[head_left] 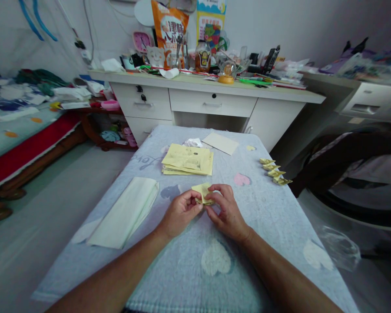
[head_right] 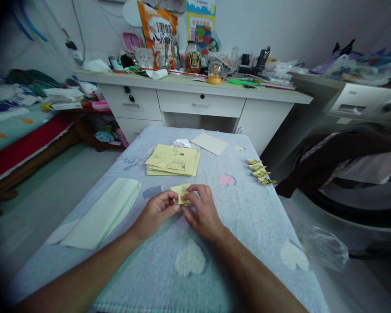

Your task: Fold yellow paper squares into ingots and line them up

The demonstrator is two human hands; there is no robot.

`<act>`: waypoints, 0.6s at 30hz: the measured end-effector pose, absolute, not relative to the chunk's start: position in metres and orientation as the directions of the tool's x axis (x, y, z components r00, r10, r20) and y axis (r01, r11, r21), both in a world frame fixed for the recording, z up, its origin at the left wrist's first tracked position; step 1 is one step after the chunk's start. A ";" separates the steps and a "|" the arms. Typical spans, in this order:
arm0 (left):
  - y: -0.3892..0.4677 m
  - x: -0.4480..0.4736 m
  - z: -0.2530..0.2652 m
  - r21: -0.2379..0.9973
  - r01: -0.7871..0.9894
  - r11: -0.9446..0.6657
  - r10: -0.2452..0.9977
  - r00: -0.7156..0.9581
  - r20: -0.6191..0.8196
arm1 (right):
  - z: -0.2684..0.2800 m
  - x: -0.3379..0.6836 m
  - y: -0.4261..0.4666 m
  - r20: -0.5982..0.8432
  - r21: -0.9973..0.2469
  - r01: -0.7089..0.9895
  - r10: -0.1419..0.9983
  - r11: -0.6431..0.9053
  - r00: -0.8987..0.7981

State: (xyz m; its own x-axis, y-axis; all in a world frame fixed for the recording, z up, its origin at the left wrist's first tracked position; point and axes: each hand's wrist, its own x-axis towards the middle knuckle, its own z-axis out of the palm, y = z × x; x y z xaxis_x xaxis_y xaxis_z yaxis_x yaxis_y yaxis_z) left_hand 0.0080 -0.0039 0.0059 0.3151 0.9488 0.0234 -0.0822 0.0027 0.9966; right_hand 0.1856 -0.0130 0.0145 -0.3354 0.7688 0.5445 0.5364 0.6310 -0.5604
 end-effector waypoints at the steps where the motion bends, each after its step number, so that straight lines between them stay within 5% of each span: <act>1: -0.004 0.008 0.006 0.995 -0.103 0.011 0.948 0.317 0.022 | 0.014 0.185 -0.012 0.553 -0.553 0.538 0.763 0.637 -0.335; 11: -0.010 0.007 0.009 0.975 -0.223 0.007 0.932 0.356 0.074 | 0.014 0.187 -0.011 0.603 -0.558 0.504 0.740 0.659 -0.300; 18: -0.008 0.002 0.005 0.960 0.226 -0.167 0.957 0.270 0.103 | 0.016 0.186 -0.011 0.481 -0.732 0.407 0.838 0.546 -0.259</act>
State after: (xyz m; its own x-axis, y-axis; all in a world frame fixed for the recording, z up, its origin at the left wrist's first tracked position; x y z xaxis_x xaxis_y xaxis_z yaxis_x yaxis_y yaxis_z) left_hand 0.0018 -0.0076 0.0048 0.2700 0.9574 0.1028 0.2260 -0.1668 0.9597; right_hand 0.1864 -0.0111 0.0158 -0.2593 0.8376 0.4808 0.4066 0.5463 -0.7323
